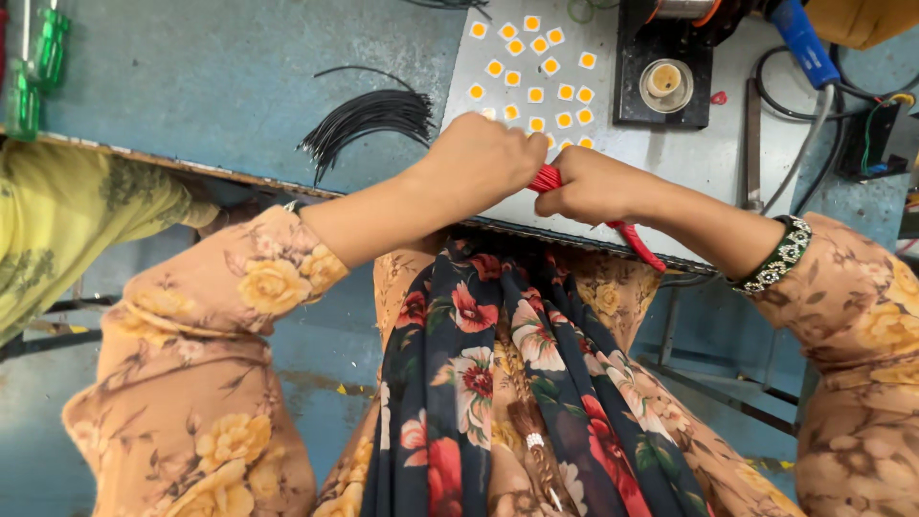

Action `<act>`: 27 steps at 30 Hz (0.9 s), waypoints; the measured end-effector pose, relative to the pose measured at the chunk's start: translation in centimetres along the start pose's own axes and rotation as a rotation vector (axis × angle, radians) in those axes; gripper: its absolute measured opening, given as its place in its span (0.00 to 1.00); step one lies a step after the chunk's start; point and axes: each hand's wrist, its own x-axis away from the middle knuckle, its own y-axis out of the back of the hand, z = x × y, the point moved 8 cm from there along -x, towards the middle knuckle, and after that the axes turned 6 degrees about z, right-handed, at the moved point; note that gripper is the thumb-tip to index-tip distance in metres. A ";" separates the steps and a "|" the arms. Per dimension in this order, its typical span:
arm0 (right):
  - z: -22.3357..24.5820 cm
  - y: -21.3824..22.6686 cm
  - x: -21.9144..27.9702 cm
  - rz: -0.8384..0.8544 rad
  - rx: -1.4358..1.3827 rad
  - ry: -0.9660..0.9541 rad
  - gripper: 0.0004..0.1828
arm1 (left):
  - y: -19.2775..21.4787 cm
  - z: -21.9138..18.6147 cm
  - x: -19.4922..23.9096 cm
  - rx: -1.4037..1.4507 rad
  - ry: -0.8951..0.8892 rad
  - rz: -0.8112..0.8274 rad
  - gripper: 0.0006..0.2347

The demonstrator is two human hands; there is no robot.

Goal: The person gathers a bundle of red and black wires, aligns them, and uses wire strippers to remove the insulation from the ends of the red wires. The stripped wires are held in a bundle throughout the process.

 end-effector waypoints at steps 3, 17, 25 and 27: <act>0.8 0.3 0.9 -0.042 0.113 0.002 0.18 | -1.5 -0.3 1.0 -0.007 -0.039 -0.138 0.04; 0.8 -1.7 -3.0 -0.062 0.171 0.292 0.14 | -2.6 -1.0 0.0 0.180 0.088 -0.039 0.09; -2.3 -0.1 0.0 -0.097 0.332 0.106 0.23 | -3.5 -0.3 2.6 0.315 0.131 0.064 0.06; -2.6 -0.6 0.0 -0.091 0.338 0.108 0.22 | -3.7 -0.4 2.8 0.317 0.144 0.090 0.06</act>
